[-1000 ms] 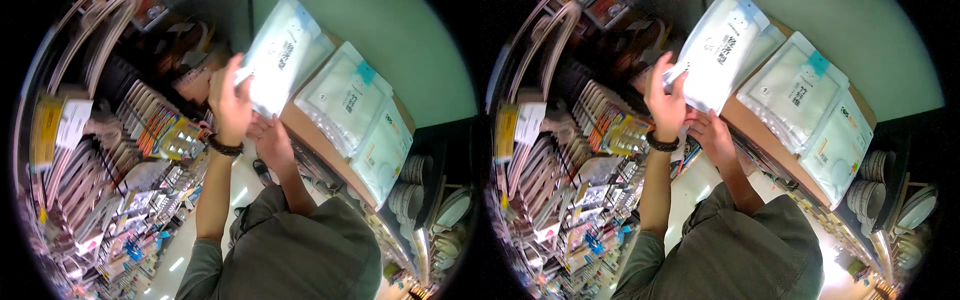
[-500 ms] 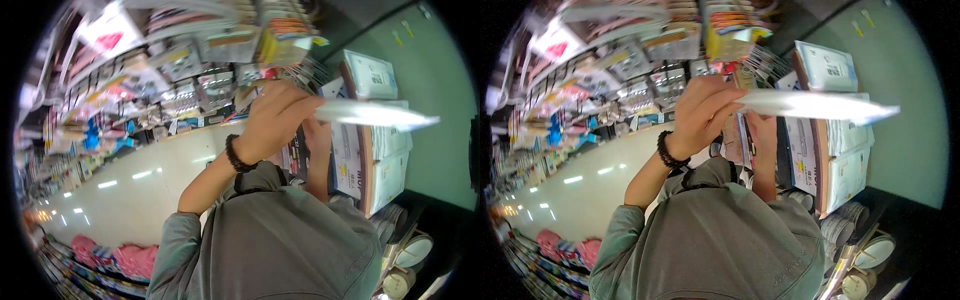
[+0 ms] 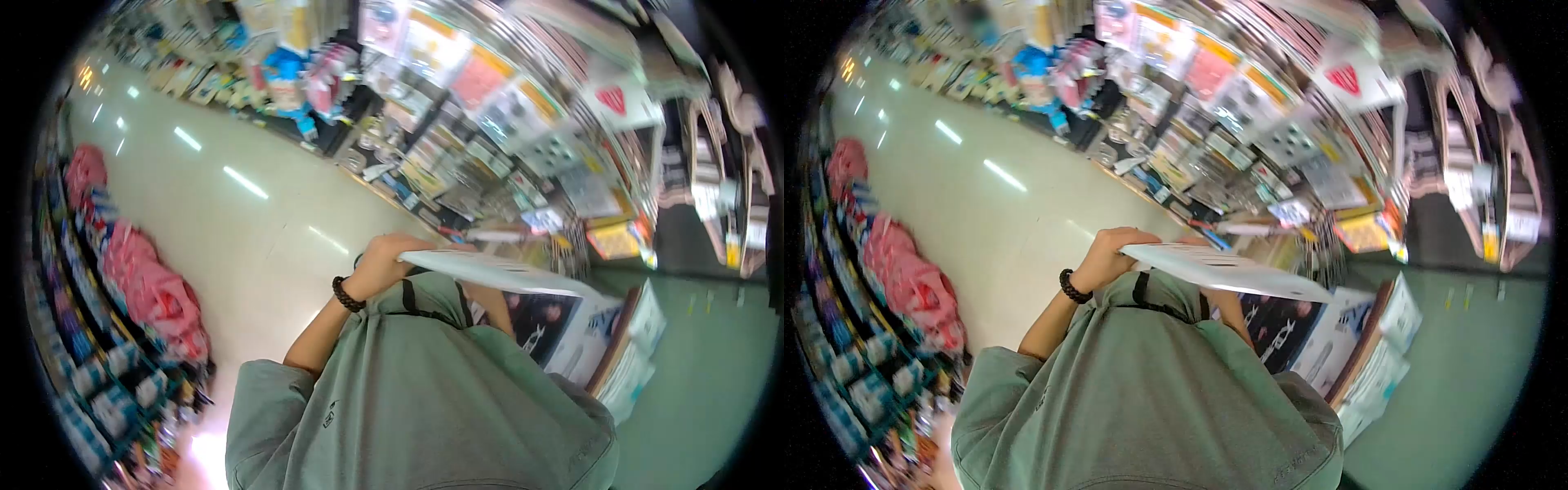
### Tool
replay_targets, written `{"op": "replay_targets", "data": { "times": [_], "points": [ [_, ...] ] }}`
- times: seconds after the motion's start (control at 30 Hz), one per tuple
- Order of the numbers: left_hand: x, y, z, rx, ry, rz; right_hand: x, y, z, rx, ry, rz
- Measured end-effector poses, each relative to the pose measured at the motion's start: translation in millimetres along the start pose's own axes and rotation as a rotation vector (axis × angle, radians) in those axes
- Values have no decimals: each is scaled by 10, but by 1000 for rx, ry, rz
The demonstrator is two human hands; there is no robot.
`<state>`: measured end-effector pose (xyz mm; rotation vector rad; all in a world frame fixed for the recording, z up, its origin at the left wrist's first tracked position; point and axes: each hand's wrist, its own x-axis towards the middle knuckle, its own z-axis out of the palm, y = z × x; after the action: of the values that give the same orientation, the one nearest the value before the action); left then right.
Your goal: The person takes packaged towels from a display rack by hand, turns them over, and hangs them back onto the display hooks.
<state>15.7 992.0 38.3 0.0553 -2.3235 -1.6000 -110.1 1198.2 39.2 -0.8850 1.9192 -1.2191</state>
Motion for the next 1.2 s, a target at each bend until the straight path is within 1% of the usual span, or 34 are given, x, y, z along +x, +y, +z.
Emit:
{"op": "replay_targets", "data": {
  "times": [0.07, 0.1, 0.17, 0.2, 0.3, 0.33, 0.43, 0.47, 0.5, 0.57, 0.6, 0.67, 0.7, 0.8, 0.87, 1.0, 1.1, 1.2],
  "points": [
    [-305, -139, -225, -141, 172, -147, 267, -9, 237, -53, -72, -63],
    [-462, -207, -290, -135, 259, -177, 399, -13, 353, -77, -107, -95],
    [-747, -300, -423, -119, 432, -231, 702, -235, 553, 30, -284, -81],
    [-864, -308, -480, -130, 499, -256, 832, -307, 699, -1, -333, -53],
    [-1187, -470, -549, -104, 698, -316, 1273, -245, 1028, 105, -542, -41],
    [-1263, -477, -612, -156, 749, -318, 1420, -205, 1175, 145, -564, -101],
    [-1383, -378, -867, -324, 923, -401, 1837, -144, 1547, 253, -725, -155],
    [-1431, -424, -981, -429, 967, -374, 1974, -75, 1727, 333, -712, -164],
    [-1436, -459, -1071, -298, 997, -402, 2060, -67, 1945, 457, -653, -172],
    [-1397, -639, -1196, -478, 1249, -592, 2344, -572, 2046, -133, -545, -561],
    [-1361, -688, -1323, -526, 1308, -570, 2480, -715, 2118, -77, -586, -467],
    [-1260, -798, -1626, -624, 1398, -521, 2799, -965, 2259, -137, -596, -536],
    [-1214, -871, -1764, -644, 1406, -518, 2964, -1054, 2320, -170, -593, -568],
    [-1056, -1057, -2221, -672, 1419, -521, 3453, -1220, 2535, -86, -598, -592],
    [-939, -1062, -2521, -649, 1427, -549, 3718, -1239, 2673, -62, -634, -559],
    [-804, -1090, -2987, -475, 1469, -590, 4192, -1355, 2970, 29, -735, -523],
    [-737, -1125, -3258, -362, 1480, -648, 4556, -1454, 3169, 34, -873, -424],
    [-753, -1242, -3505, -365, 1478, -649, 4826, -1509, 3383, 188, -985, -281]
  ]
}}
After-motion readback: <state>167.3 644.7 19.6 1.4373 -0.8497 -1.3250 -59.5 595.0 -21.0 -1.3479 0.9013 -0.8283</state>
